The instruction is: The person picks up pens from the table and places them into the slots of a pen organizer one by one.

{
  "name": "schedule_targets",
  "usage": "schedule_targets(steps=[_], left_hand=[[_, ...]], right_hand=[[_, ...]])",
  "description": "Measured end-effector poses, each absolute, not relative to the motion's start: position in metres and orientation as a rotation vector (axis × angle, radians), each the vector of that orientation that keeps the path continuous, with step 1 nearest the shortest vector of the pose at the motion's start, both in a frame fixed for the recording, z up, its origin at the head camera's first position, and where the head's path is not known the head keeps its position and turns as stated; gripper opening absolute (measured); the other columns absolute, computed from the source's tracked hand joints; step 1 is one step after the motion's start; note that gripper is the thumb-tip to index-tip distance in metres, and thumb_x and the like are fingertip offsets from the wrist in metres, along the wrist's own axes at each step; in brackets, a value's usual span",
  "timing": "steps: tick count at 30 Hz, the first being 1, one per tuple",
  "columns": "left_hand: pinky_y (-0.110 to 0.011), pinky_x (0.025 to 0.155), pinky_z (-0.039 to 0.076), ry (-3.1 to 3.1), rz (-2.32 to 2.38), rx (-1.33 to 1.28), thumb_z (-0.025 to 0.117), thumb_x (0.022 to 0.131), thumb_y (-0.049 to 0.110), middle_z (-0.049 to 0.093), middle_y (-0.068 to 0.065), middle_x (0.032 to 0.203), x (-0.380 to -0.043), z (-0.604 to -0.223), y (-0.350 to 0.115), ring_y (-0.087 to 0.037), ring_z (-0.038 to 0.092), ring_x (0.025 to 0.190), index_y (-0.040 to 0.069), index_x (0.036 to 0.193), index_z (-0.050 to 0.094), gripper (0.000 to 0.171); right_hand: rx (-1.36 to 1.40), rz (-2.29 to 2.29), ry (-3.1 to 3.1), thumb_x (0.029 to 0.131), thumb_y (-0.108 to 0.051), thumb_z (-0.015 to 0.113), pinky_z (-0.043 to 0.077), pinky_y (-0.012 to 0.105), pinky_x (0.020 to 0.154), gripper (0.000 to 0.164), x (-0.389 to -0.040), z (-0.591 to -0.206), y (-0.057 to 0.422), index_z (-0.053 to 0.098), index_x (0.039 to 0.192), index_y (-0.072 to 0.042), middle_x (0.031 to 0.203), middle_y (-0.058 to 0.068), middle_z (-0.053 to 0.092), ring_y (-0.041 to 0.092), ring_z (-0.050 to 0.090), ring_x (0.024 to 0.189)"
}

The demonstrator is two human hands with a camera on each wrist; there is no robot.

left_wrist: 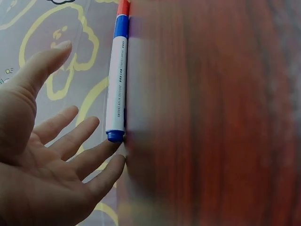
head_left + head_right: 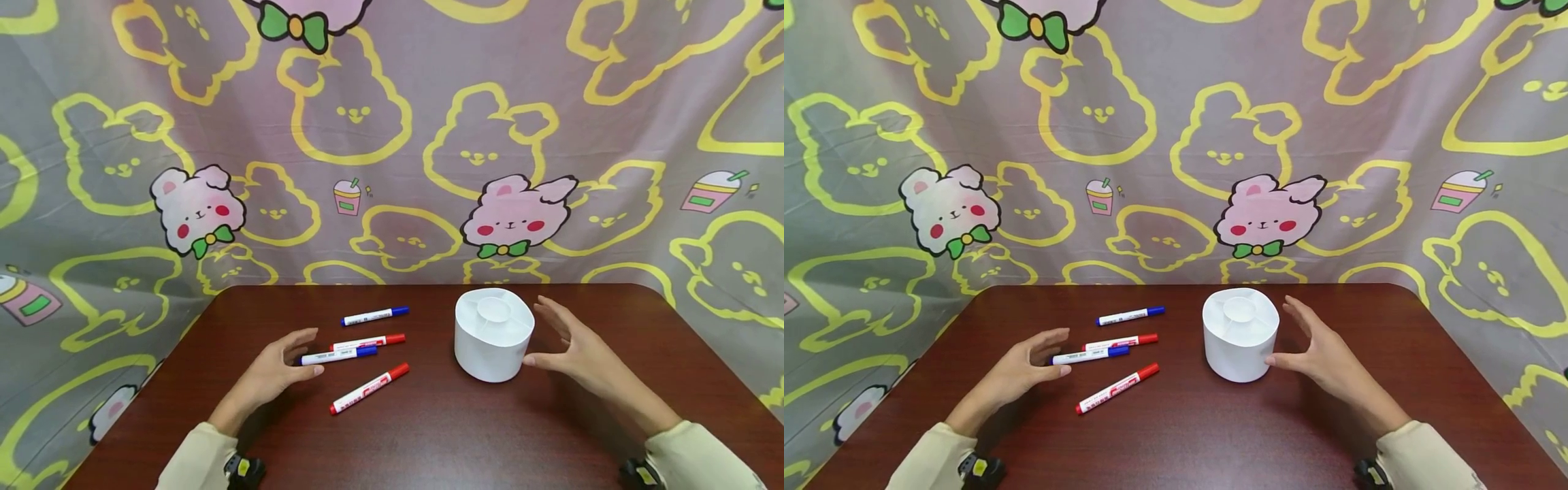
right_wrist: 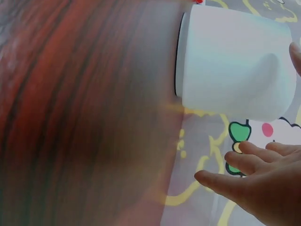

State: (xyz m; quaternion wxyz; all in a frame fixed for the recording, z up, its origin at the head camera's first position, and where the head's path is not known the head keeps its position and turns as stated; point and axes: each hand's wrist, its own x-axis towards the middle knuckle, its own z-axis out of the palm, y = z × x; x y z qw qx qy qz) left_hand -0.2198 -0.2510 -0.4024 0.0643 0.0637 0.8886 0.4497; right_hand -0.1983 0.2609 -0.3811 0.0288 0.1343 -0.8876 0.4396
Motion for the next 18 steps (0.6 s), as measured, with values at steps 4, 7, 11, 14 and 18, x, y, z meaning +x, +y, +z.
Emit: schedule_targets(steps=[4, 7, 11, 14, 18], left_hand=[[-0.061, 0.115, 0.044, 2.693, 1.374, 0.15, 0.083, 0.091, 0.025, 0.055, -0.019, 0.155, -0.223, -0.404, -0.252, -0.043, 0.052, 0.142, 0.01, 0.154, 0.05, 0.073], [-0.06, 0.114, 0.045, 2.683, 1.384, 0.147, 0.083, 0.091, 0.025, 0.059, -0.017, 0.151, -0.225, -0.406, -0.253, -0.04, 0.055, 0.139, 0.01, 0.153, 0.052, 0.07], [-0.059, 0.114, 0.045, 2.629, 1.43, 0.193, 0.082, 0.092, 0.021, 0.061, -0.02, 0.148, -0.228, -0.408, -0.253, -0.041, 0.055, 0.137, 0.004, 0.151, 0.052, 0.068], [-0.056, 0.113, 0.046, 2.609, 1.443, 0.221, 0.081, 0.093, 0.017, 0.062, -0.022, 0.146, -0.229, -0.409, -0.253, -0.041, 0.056, 0.137, 0.0, 0.15, 0.052, 0.066], [-0.043, 0.105, 0.051, 2.628, 1.421, 0.209, 0.081, 0.092, 0.014, 0.066, -0.021, 0.14, -0.23, -0.409, -0.253, -0.039, 0.06, 0.132, -0.001, 0.146, 0.055, 0.063]], right_hand=[[0.447, 1.473, -2.705, 0.086, -0.022, 0.087, 0.033, 0.075, 0.113, 0.109, -0.203, -0.383, 0.258, 0.015, 0.165, -0.003, 0.159, 0.031, 0.039, 0.059, 0.029, 0.15], [0.459, 1.528, -2.697, 0.086, -0.02, 0.087, 0.034, 0.072, 0.114, 0.108, -0.205, -0.384, 0.256, 0.015, 0.166, -0.005, 0.16, 0.028, 0.037, 0.058, 0.027, 0.152], [0.471, 1.575, -2.685, 0.087, -0.019, 0.086, 0.034, 0.066, 0.116, 0.106, -0.209, -0.386, 0.253, 0.016, 0.165, -0.006, 0.163, 0.024, 0.034, 0.055, 0.025, 0.154], [0.477, 1.627, -2.658, 0.086, -0.017, 0.087, 0.048, 0.044, 0.114, 0.106, -0.212, -0.388, 0.249, 0.017, 0.165, -0.005, 0.163, 0.022, 0.035, 0.045, 0.036, 0.151], [0.492, 1.709, -2.605, 0.085, -0.013, 0.087, 0.05, 0.014, 0.095, 0.108, -0.217, -0.392, 0.243, 0.014, 0.164, -0.002, 0.161, 0.025, 0.036, 0.015, 0.054, 0.132]])
